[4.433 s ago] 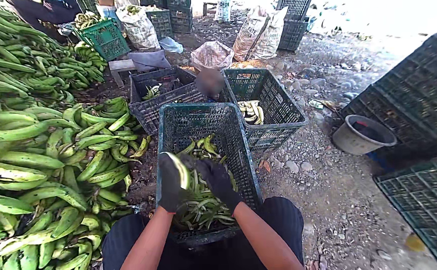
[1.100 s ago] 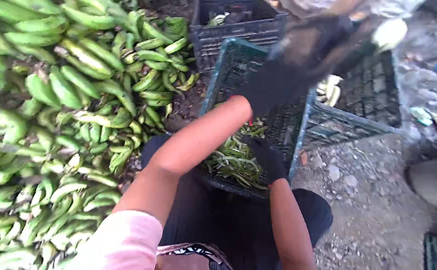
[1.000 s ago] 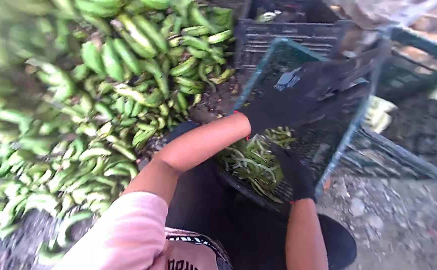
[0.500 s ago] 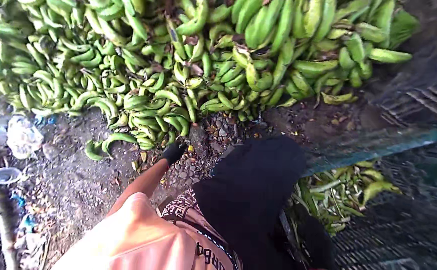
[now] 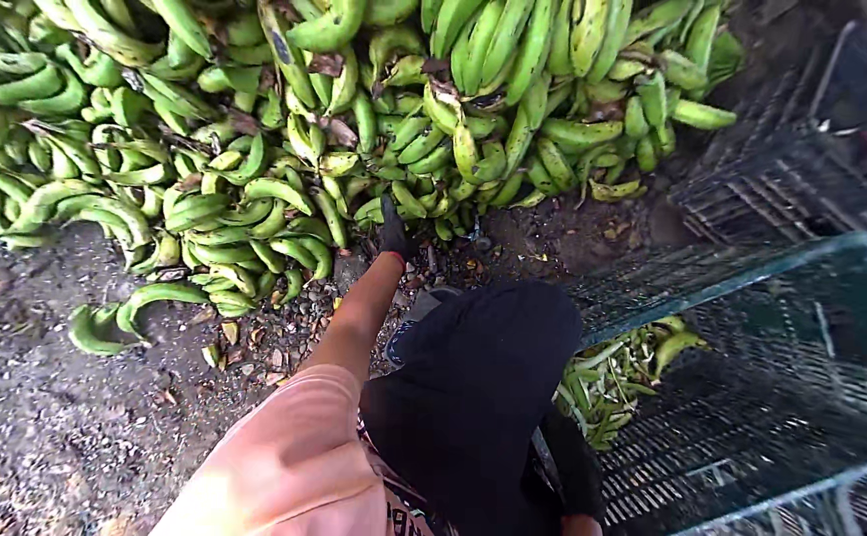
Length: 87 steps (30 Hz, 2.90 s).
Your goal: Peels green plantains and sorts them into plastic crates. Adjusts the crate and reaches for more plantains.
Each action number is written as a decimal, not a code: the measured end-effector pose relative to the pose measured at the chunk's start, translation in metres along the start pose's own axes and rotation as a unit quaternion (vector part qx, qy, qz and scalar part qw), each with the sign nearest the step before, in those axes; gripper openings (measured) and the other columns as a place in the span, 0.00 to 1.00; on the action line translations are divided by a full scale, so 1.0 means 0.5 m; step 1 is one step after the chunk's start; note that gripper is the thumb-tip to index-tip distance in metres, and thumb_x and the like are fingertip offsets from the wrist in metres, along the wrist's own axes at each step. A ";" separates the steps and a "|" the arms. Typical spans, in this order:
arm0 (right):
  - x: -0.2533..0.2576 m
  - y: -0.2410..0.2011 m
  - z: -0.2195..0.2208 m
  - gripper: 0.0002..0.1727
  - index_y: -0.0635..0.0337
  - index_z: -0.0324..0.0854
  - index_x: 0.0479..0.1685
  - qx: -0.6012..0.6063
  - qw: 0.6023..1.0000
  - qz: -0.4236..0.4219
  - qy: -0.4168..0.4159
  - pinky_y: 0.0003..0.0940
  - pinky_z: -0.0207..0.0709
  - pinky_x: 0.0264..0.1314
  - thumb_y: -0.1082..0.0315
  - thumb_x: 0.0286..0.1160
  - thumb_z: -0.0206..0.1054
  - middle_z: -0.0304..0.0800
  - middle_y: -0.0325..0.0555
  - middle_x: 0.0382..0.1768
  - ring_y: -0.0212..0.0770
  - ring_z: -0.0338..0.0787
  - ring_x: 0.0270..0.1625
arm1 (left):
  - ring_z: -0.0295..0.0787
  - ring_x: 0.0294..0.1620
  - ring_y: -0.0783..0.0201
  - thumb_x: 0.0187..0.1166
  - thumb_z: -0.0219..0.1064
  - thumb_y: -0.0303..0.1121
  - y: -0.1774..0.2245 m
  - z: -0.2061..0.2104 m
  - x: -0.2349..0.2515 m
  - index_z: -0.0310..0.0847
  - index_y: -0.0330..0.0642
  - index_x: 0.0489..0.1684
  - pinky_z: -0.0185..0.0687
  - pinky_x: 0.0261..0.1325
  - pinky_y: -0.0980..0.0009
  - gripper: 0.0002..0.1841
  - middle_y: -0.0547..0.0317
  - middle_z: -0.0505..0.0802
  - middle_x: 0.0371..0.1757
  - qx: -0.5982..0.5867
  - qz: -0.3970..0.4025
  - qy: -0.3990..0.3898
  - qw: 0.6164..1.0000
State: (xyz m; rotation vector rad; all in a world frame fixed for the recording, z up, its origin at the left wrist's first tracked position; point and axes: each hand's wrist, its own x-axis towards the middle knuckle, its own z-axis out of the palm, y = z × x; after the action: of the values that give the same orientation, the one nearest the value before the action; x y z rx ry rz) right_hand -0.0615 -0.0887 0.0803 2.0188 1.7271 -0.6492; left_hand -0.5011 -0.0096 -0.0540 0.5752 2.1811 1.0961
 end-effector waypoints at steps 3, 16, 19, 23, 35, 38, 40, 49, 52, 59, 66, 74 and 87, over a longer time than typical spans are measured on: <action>-0.006 -0.015 -0.016 0.36 0.61 0.83 0.68 0.050 0.998 0.036 -0.026 0.72 0.71 0.68 0.38 0.90 0.48 0.88 0.64 0.63 0.64 0.86 0.68 | 0.62 0.87 0.35 0.77 0.71 0.35 0.083 0.036 0.010 0.36 0.42 0.96 0.63 0.83 0.39 0.49 0.37 0.60 0.91 -0.012 -0.097 -0.008 0.995; 0.013 -0.010 -0.009 0.36 0.55 0.86 0.63 0.079 0.996 0.024 -0.037 0.69 0.73 0.65 0.35 0.88 0.46 0.91 0.57 0.57 0.58 0.88 0.64 | 0.54 0.89 0.31 0.84 0.62 0.43 0.112 0.036 0.036 0.54 0.43 0.92 0.59 0.85 0.43 0.36 0.22 0.59 0.86 0.267 -0.163 -0.028 0.949; 0.028 0.005 0.004 0.37 0.51 0.87 0.63 0.064 0.997 0.010 -0.037 0.67 0.75 0.65 0.32 0.87 0.44 0.92 0.53 0.57 0.55 0.89 0.63 | 0.59 0.86 0.29 0.78 0.68 0.39 0.109 0.027 0.044 0.53 0.50 0.93 0.70 0.77 0.40 0.40 0.21 0.59 0.86 0.298 -0.132 -0.035 0.945; 0.025 0.004 -0.003 0.36 0.53 0.86 0.65 0.091 0.995 -0.001 -0.046 0.66 0.74 0.67 0.33 0.88 0.45 0.91 0.54 0.58 0.55 0.88 0.64 | 0.60 0.84 0.24 0.75 0.71 0.38 0.107 -0.016 0.042 0.57 0.46 0.91 0.69 0.75 0.33 0.40 0.18 0.63 0.83 0.352 -0.090 -0.075 0.929; 0.035 0.016 0.007 0.41 0.53 0.84 0.67 0.051 0.997 -0.033 -0.048 0.69 0.73 0.67 0.29 0.86 0.39 0.90 0.57 0.62 0.59 0.87 0.67 | 0.66 0.84 0.34 0.87 0.62 0.43 0.016 -0.139 -0.130 0.55 0.33 0.89 0.58 0.85 0.38 0.36 0.28 0.72 0.82 0.140 0.056 -0.011 0.988; 0.033 0.020 0.010 0.41 0.53 0.84 0.66 0.059 0.997 -0.036 -0.039 0.70 0.73 0.66 0.29 0.86 0.40 0.90 0.56 0.62 0.59 0.87 0.67 | 0.67 0.83 0.33 0.84 0.67 0.40 0.092 -0.174 -0.132 0.61 0.40 0.89 0.59 0.83 0.36 0.34 0.31 0.73 0.81 0.160 0.163 -0.035 0.973; 0.035 0.023 0.014 0.41 0.52 0.84 0.66 0.063 0.997 -0.039 -0.030 0.70 0.73 0.66 0.29 0.86 0.39 0.90 0.57 0.62 0.59 0.87 0.67 | 0.71 0.81 0.35 0.81 0.71 0.42 0.171 -0.189 -0.151 0.68 0.38 0.84 0.62 0.82 0.38 0.33 0.35 0.79 0.78 0.174 0.241 -0.043 0.954; 0.021 0.037 -0.014 0.39 0.57 0.81 0.72 0.155 0.987 -0.043 -0.006 0.70 0.72 0.70 0.34 0.89 0.43 0.87 0.61 0.66 0.63 0.85 0.69 | 0.86 0.58 0.61 0.84 0.61 0.40 0.553 -0.094 -0.268 0.70 0.34 0.71 0.86 0.62 0.59 0.23 0.52 0.87 0.58 -0.378 0.355 -0.163 0.839; 0.019 0.052 -0.026 0.38 0.56 0.75 0.78 0.323 0.946 -0.030 0.020 0.65 0.81 0.56 0.34 0.89 0.45 0.89 0.63 0.58 0.60 0.91 0.53 | 0.87 0.60 0.51 0.90 0.48 0.52 0.595 0.024 -0.371 0.58 0.56 0.81 0.86 0.57 0.45 0.25 0.52 0.85 0.61 -0.499 0.141 -0.400 0.756; -0.023 0.086 -0.156 0.29 0.68 0.70 0.69 0.679 0.721 -0.110 0.089 0.35 0.89 0.36 0.52 0.96 0.35 0.87 0.42 0.30 0.36 0.89 0.29 | 0.84 0.36 0.71 0.92 0.50 0.37 0.614 0.275 -0.484 0.72 0.42 0.62 0.85 0.40 0.72 0.12 0.61 0.86 0.40 -0.356 0.075 -0.509 0.780; 0.002 0.066 -0.212 0.33 0.64 0.67 0.73 0.703 0.680 -0.166 0.128 0.36 0.90 0.29 0.44 0.93 0.35 0.84 0.41 0.22 0.37 0.87 0.21 | 0.89 0.57 0.64 0.77 0.74 0.32 0.537 0.379 -0.502 0.70 0.36 0.75 0.90 0.60 0.63 0.28 0.51 0.88 0.61 -0.297 0.257 -0.380 0.838; -0.057 -0.001 -0.243 0.34 0.69 0.71 0.69 0.666 0.618 -0.273 0.316 0.29 0.86 0.30 0.43 0.91 0.43 0.84 0.36 0.25 0.29 0.86 0.24 | 0.84 0.48 0.75 0.81 0.70 0.39 0.482 0.366 -0.544 0.70 0.49 0.78 0.84 0.53 0.73 0.26 0.61 0.88 0.58 -0.193 0.373 -0.318 0.850; 0.053 0.054 -0.184 0.28 0.63 0.72 0.77 0.544 0.819 -0.106 0.147 0.50 0.84 0.56 0.50 0.96 0.43 0.90 0.55 0.50 0.48 0.91 0.49 | 0.88 0.48 0.72 0.94 0.42 0.46 0.547 0.367 -0.534 0.55 0.34 0.87 0.85 0.58 0.72 0.30 0.56 0.89 0.55 -0.217 0.339 -0.366 0.839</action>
State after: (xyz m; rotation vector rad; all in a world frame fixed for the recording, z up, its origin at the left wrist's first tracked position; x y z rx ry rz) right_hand -0.0236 -0.0183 0.1392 2.7439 1.9925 -1.8087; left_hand -0.1558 0.0792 0.1757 1.3417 1.0165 1.3573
